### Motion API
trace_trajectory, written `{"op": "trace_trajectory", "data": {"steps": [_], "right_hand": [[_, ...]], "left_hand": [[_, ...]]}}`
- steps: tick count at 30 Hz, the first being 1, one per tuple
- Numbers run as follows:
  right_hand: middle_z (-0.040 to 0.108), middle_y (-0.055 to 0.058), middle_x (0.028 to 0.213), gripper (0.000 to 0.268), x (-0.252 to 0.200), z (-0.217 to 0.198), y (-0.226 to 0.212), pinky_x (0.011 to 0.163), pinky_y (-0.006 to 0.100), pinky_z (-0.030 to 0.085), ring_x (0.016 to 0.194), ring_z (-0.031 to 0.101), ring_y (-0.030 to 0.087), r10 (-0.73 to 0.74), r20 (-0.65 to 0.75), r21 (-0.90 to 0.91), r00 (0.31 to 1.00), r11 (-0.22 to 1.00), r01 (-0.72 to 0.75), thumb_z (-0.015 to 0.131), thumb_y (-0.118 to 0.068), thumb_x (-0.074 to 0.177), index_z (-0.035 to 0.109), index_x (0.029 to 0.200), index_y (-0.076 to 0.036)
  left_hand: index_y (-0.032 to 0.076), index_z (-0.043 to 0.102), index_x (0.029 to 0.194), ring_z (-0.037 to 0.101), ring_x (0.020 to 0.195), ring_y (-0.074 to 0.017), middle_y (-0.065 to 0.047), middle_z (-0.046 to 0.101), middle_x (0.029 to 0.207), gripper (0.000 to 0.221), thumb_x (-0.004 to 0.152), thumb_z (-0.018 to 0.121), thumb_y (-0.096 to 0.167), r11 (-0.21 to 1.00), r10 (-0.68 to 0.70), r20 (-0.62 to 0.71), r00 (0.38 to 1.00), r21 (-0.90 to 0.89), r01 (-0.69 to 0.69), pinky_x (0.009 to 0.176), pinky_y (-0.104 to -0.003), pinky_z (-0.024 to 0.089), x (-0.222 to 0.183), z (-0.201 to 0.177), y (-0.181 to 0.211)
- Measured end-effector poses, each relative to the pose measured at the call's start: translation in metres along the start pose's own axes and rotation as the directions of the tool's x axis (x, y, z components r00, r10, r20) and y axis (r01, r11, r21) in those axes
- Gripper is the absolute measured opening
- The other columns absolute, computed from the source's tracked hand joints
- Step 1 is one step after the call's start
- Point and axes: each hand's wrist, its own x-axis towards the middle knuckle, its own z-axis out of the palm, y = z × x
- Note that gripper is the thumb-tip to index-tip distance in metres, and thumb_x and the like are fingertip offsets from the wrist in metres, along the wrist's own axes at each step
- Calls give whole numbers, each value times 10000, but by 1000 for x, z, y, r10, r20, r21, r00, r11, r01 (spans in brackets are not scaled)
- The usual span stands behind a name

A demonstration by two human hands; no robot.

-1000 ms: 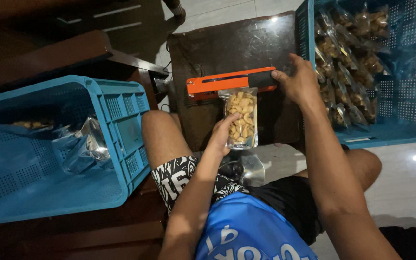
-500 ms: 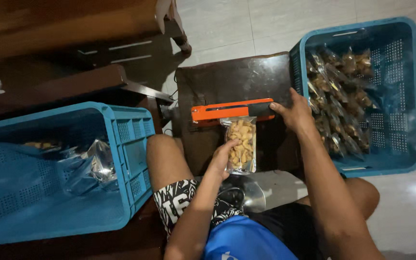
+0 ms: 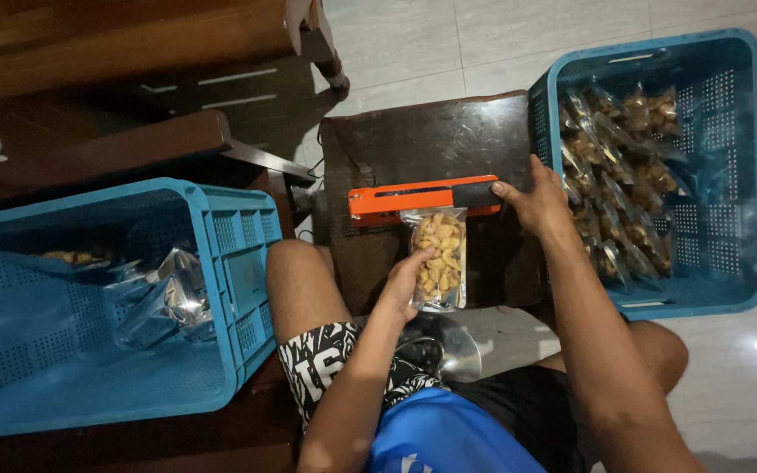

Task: The person uses a manual heat sealer to seal plastic bags containing snacks and then sorts them into blue plastic crates.

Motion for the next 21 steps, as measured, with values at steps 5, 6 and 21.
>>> {"op": "trace_trajectory", "data": {"steps": [5,6,21], "right_hand": [[412,253,1567,1073,0,3,6,1167,468,364,1440,417,402,-45,-20,34,999,998,46,852,-530,755,368,1571,-30],[413,251,1568,1058,-1,4,7,1169,465,357,1441,415,400,-43,-31,37,999,998,44,851,-526,756,381,1566,-32],[430,277,1549,1002,-6,7,12,1178,468,351,1430,425,421,-177,-105,18,979,984,180,867,-462,815,389,1557,14]], "left_hand": [[-30,643,1256,762,887,-243,-163,750,1076,438,952,644,285,1000,7,-9,1000,-4,-7,774,-387,634,2,-1,-2],[-22,643,1253,765,888,-241,-153,751,1076,434,944,643,283,1000,-5,-12,1000,-23,5,782,-390,641,4,-2,-3],[10,659,1217,756,851,-244,-136,750,1038,426,920,666,315,999,-52,-27,998,-11,52,766,-415,634,7,-4,-4]]}}
